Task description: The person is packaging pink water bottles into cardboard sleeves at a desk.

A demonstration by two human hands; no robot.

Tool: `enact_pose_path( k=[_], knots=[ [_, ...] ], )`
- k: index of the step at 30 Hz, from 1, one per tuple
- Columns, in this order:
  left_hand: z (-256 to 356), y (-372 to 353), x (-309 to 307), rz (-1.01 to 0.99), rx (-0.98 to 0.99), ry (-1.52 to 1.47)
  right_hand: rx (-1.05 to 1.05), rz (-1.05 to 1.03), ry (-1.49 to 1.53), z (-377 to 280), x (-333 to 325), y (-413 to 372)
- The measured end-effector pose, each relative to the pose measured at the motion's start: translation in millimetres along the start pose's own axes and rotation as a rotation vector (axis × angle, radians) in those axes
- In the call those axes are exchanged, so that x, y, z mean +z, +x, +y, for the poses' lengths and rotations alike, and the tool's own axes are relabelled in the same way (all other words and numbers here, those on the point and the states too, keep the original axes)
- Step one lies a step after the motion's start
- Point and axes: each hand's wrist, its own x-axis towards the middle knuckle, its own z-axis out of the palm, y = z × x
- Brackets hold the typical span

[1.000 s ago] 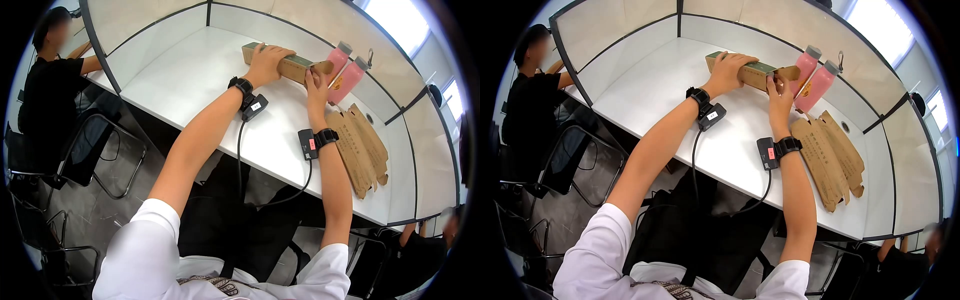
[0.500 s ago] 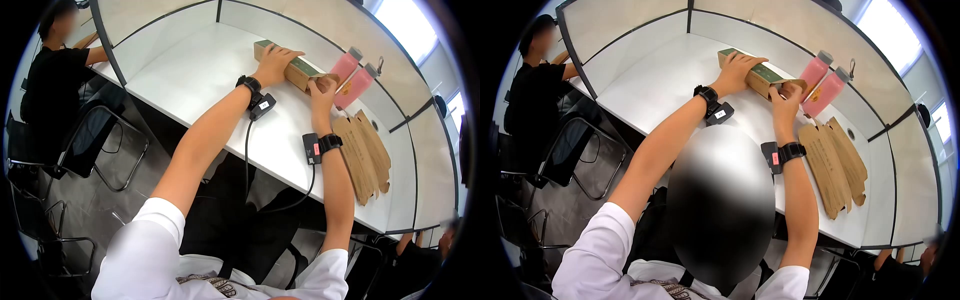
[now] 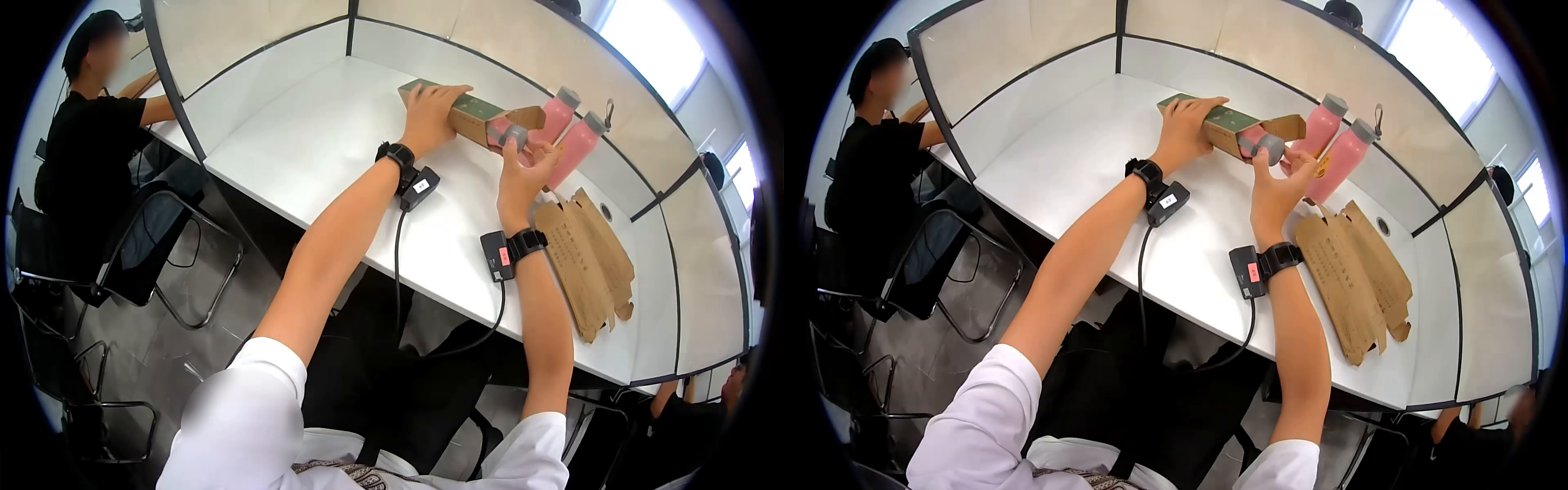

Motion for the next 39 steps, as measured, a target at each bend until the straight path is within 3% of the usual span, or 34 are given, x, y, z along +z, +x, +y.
enact_pose_path(
  k=[8,12,20,29,32,36,39],
  knots=[
    [-4.7,-3.7,-1.0,-0.015,0.030,0.028,0.117,-0.276,-0.034,12.1,-1.6,0.5],
    [-12.3,-3.8,4.8,0.007,0.039,0.039,0.163,-0.240,0.073,23.6,-1.5,-0.9],
    [-0.9,-2.4,-3.4,-0.025,0.085,0.048,0.017,-0.003,-0.043,13.4,-16.3,2.2],
    [0.2,-3.9,-3.6,0.044,0.024,0.031,0.052,-0.057,0.258,1.8,-14.9,4.8],
    [2.4,-2.2,-5.9,0.062,0.032,0.048,0.174,-0.205,0.287,18.8,-12.4,3.7],
    [2.0,-2.8,-6.0,0.040,0.052,0.024,0.251,-0.185,0.183,10.6,-13.7,3.7],
    [1.7,-1.1,-5.7,0.031,0.043,-0.001,0.076,-0.112,0.223,7.6,-14.3,7.3]
  ],
)
